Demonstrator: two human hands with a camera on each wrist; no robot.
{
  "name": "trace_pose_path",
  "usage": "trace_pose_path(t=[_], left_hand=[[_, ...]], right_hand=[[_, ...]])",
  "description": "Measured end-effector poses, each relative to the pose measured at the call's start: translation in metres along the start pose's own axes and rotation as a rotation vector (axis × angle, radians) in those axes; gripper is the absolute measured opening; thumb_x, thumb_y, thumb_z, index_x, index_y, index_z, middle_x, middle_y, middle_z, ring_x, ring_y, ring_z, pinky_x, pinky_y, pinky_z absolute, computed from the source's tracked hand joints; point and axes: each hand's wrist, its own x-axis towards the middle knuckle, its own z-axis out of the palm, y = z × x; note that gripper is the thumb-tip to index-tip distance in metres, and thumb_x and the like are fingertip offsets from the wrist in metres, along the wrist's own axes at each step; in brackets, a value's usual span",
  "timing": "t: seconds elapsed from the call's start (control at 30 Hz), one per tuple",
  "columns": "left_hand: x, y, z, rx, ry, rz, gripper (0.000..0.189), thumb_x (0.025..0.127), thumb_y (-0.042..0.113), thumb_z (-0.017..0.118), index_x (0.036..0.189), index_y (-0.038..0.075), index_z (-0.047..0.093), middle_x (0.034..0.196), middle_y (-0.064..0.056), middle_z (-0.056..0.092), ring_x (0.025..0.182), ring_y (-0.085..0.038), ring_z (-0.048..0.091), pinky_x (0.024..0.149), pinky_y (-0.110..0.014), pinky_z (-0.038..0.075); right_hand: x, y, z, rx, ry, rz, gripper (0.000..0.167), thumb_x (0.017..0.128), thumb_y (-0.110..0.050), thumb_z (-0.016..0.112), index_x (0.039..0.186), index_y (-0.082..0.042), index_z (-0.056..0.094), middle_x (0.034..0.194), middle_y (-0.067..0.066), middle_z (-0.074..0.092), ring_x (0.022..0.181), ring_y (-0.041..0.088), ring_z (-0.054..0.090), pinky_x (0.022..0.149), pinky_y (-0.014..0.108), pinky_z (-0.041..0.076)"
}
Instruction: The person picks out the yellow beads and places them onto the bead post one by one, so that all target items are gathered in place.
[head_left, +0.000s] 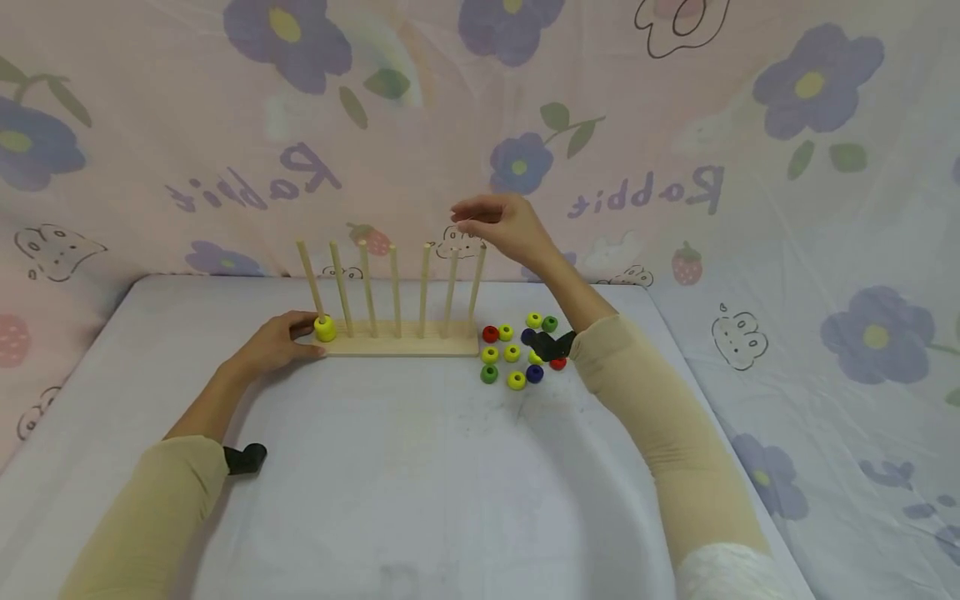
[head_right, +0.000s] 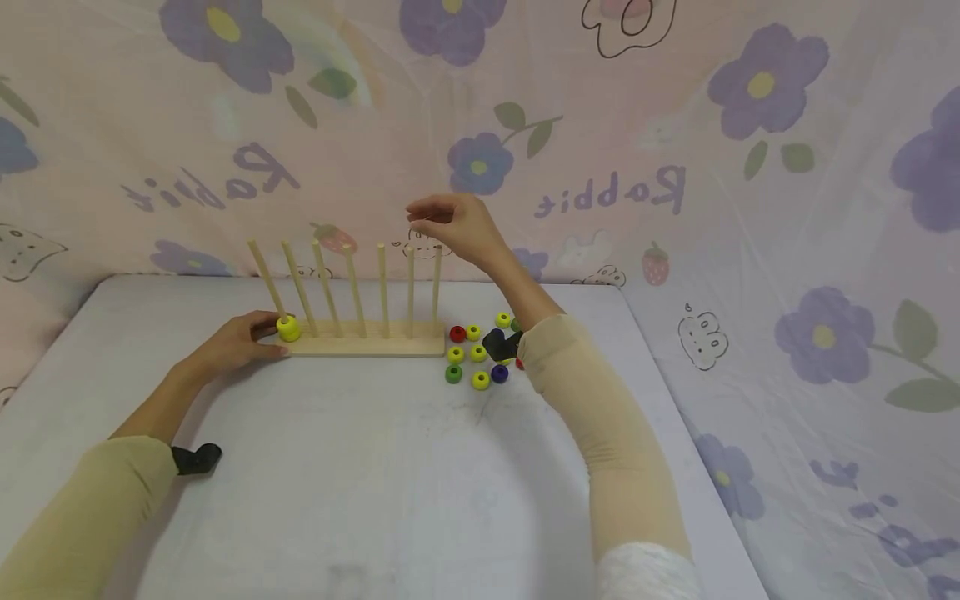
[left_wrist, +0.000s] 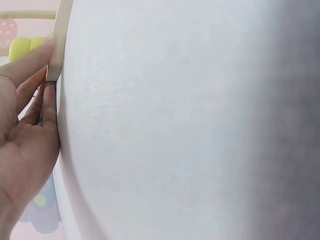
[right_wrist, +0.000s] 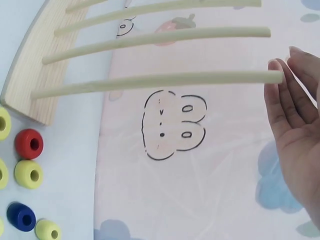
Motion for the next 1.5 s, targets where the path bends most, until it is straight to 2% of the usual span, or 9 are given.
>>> trace_pose_path(t=[0.1, 0.27, 0.4, 0.57, 0.7, 0.87, 1.03, 1.3, 1.5], left_hand=[[0.0, -0.001, 0.0, 0.002, 0.002, -0.004, 0.08, 0.088, 0.018, 0.077, 0.148, -0.009, 0.032, 0.151, -0.03, 0.036, 0.139, -0.044, 0.036, 0.117, -0.053, 0.028], [-0.001, -0.003, -0.001, -0.004, 0.005, -0.003, 0.08, 0.088, 0.018, 0.077, 0.148, -0.01, 0.032, 0.15, -0.03, 0.037, 0.139, -0.044, 0.036, 0.117, -0.052, 0.028], [-0.001, -0.004, -0.001, -0.006, 0.008, 0.002, 0.079, 0.088, 0.017, 0.077, 0.148, -0.01, 0.033, 0.15, -0.03, 0.037, 0.139, -0.044, 0.037, 0.117, -0.052, 0.029], [-0.001, -0.002, 0.0, -0.005, 0.013, -0.001, 0.079, 0.088, 0.016, 0.077, 0.147, -0.01, 0.033, 0.15, -0.03, 0.037, 0.139, -0.044, 0.037, 0.117, -0.053, 0.028], [-0.002, -0.001, 0.001, -0.01, 0.011, 0.004, 0.078, 0.088, 0.016, 0.077, 0.147, -0.01, 0.034, 0.15, -0.03, 0.037, 0.139, -0.044, 0.037, 0.117, -0.052, 0.028], [-0.001, -0.001, 0.001, -0.005, 0.007, 0.015, 0.08, 0.087, 0.019, 0.078, 0.147, -0.01, 0.034, 0.15, -0.03, 0.037, 0.138, -0.045, 0.037, 0.116, -0.054, 0.028], [0.0, -0.001, 0.002, -0.002, 0.011, 0.008, 0.08, 0.087, 0.018, 0.079, 0.148, -0.009, 0.034, 0.15, -0.03, 0.038, 0.138, -0.044, 0.038, 0.117, -0.053, 0.028], [-0.001, -0.001, 0.001, -0.002, 0.01, 0.009, 0.078, 0.088, 0.016, 0.077, 0.148, -0.01, 0.034, 0.15, -0.03, 0.037, 0.139, -0.044, 0.037, 0.117, -0.053, 0.028], [-0.001, 0.0, 0.001, -0.012, 0.008, 0.011, 0.078, 0.088, 0.018, 0.078, 0.147, -0.009, 0.034, 0.15, -0.03, 0.038, 0.138, -0.044, 0.037, 0.117, -0.053, 0.028]], right_hand=[[-0.007, 0.001, -0.004, -0.003, 0.005, 0.006, 0.029, 0.093, -0.013, 0.071, 0.119, 0.001, 0.07, 0.112, 0.01, 0.073, 0.099, 0.017, 0.07, 0.088, 0.029, 0.057], [-0.016, 0.016, -0.01, -0.011, 0.024, 0.017, 0.028, 0.093, -0.012, 0.07, 0.119, 0.0, 0.07, 0.113, 0.012, 0.072, 0.099, 0.018, 0.07, 0.088, 0.031, 0.057], [-0.026, 0.019, -0.016, 0.005, 0.034, 0.059, 0.029, 0.094, -0.007, 0.068, 0.121, 0.005, 0.068, 0.116, 0.019, 0.07, 0.102, 0.024, 0.07, 0.092, 0.031, 0.056], [-0.039, 0.023, -0.021, -0.015, 0.042, 0.108, 0.029, 0.095, -0.001, 0.065, 0.122, 0.007, 0.066, 0.118, 0.022, 0.068, 0.104, 0.026, 0.069, 0.089, 0.028, 0.057], [-0.049, 0.037, -0.026, -0.027, 0.053, 0.138, 0.031, 0.095, -0.005, 0.067, 0.124, 0.005, 0.066, 0.119, 0.02, 0.069, 0.105, 0.025, 0.069, 0.087, 0.026, 0.057], [-0.063, 0.054, -0.033, -0.044, 0.073, 0.154, 0.033, 0.094, -0.011, 0.069, 0.124, 0.001, 0.067, 0.119, 0.017, 0.07, 0.106, 0.023, 0.068, 0.09, 0.026, 0.056], [-0.075, 0.068, -0.039, -0.045, 0.095, 0.171, 0.033, 0.094, -0.012, 0.07, 0.124, 0.001, 0.067, 0.119, 0.014, 0.07, 0.106, 0.02, 0.068, 0.092, 0.026, 0.055], [-0.089, 0.091, -0.042, -0.038, 0.11, 0.208, 0.029, 0.093, -0.015, 0.072, 0.121, -0.007, 0.07, 0.116, 0.009, 0.072, 0.104, 0.018, 0.068, 0.091, 0.027, 0.056], [-0.099, 0.107, -0.042, -0.04, 0.091, 0.239, 0.034, 0.092, -0.018, 0.073, 0.123, -0.004, 0.069, 0.118, 0.015, 0.07, 0.103, 0.02, 0.068, 0.089, 0.027, 0.057]])
